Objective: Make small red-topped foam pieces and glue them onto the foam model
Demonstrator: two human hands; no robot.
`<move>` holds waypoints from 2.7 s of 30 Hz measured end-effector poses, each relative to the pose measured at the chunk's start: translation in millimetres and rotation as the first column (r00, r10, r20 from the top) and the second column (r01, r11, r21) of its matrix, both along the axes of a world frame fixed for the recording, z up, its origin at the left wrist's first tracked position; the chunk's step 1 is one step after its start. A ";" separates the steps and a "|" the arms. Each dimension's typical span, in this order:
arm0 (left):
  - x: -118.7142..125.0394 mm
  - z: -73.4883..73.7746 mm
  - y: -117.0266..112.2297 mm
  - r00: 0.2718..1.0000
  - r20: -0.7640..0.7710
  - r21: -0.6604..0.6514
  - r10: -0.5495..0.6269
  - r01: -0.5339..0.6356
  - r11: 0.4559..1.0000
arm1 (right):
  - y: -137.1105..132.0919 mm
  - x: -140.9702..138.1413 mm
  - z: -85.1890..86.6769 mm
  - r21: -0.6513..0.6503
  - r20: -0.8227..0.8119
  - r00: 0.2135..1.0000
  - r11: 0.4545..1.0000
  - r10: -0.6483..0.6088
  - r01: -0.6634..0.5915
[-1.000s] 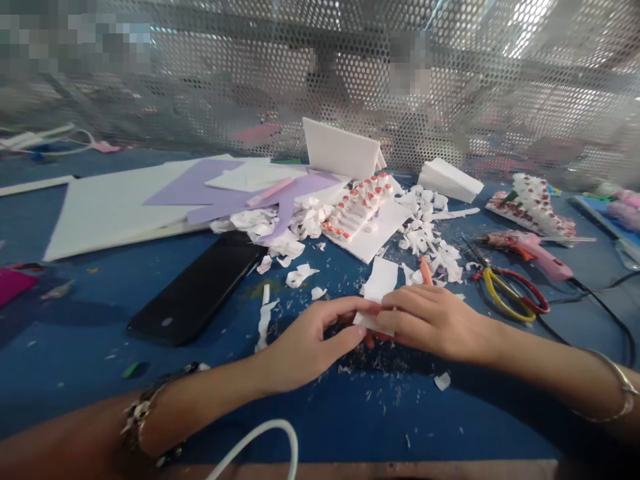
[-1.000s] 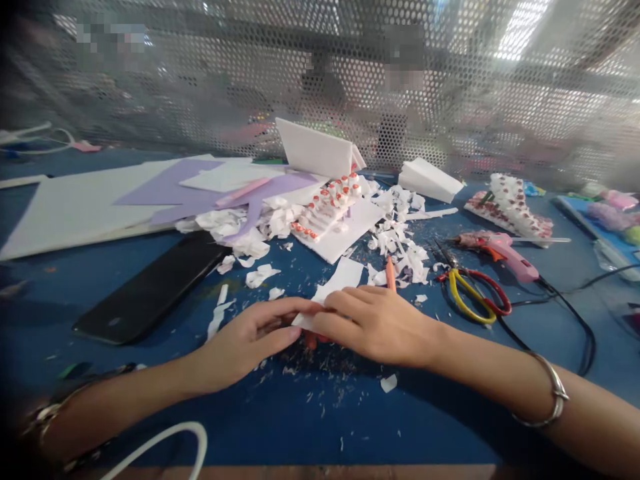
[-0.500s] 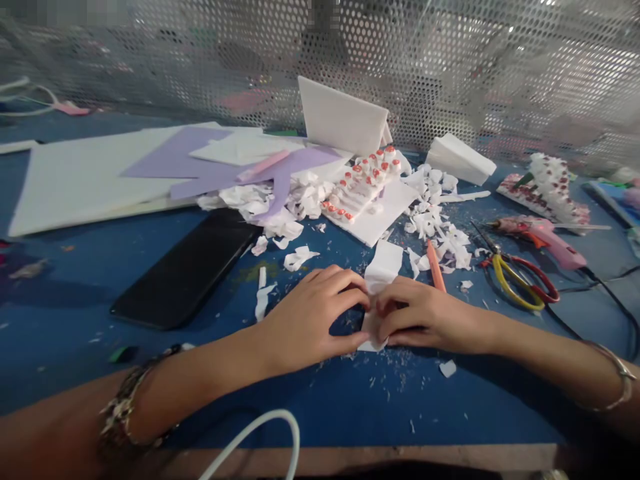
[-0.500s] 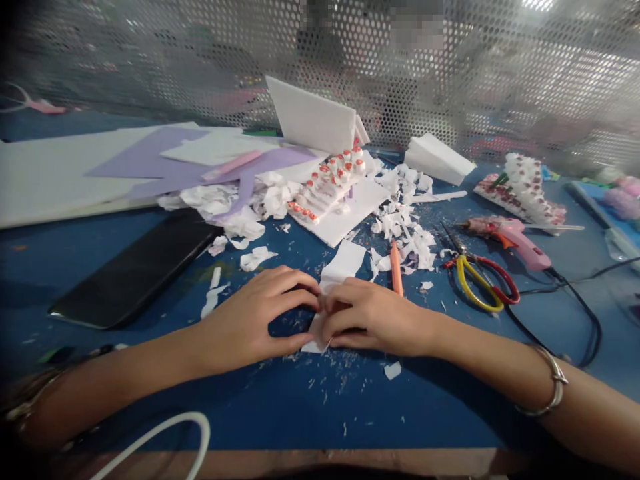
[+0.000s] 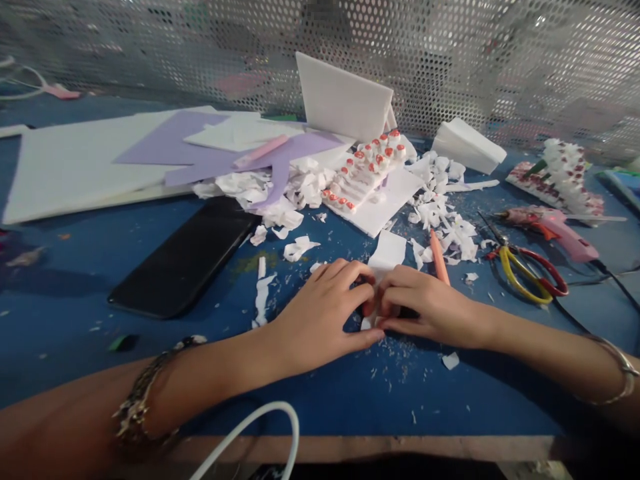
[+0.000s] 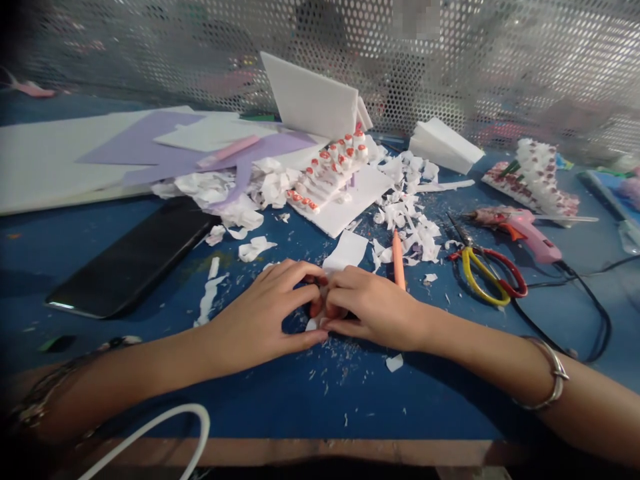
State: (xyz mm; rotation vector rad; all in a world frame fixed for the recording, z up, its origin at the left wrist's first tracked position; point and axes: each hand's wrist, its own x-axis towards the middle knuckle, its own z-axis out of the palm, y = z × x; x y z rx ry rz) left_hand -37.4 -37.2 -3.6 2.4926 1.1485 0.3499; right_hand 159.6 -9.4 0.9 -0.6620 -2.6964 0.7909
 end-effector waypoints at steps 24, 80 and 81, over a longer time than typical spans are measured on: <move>-7.4 -1.0 0.7 0.999 0.002 0.031 -0.050 0.049 0.998 | -12.1 -0.2 0.7 0.283 -0.018 1.000 0.959 -0.017 0.021; -15.7 -1.9 -1.4 0.954 0.091 0.407 -0.284 0.225 0.885 | -5.8 2.1 8.2 -0.200 -0.049 0.998 0.979 -0.035 0.025; -15.8 -1.7 -1.3 0.956 0.087 0.395 -0.280 0.225 0.891 | -7.3 1.8 10.0 -0.113 -0.030 1.000 0.994 -0.006 0.003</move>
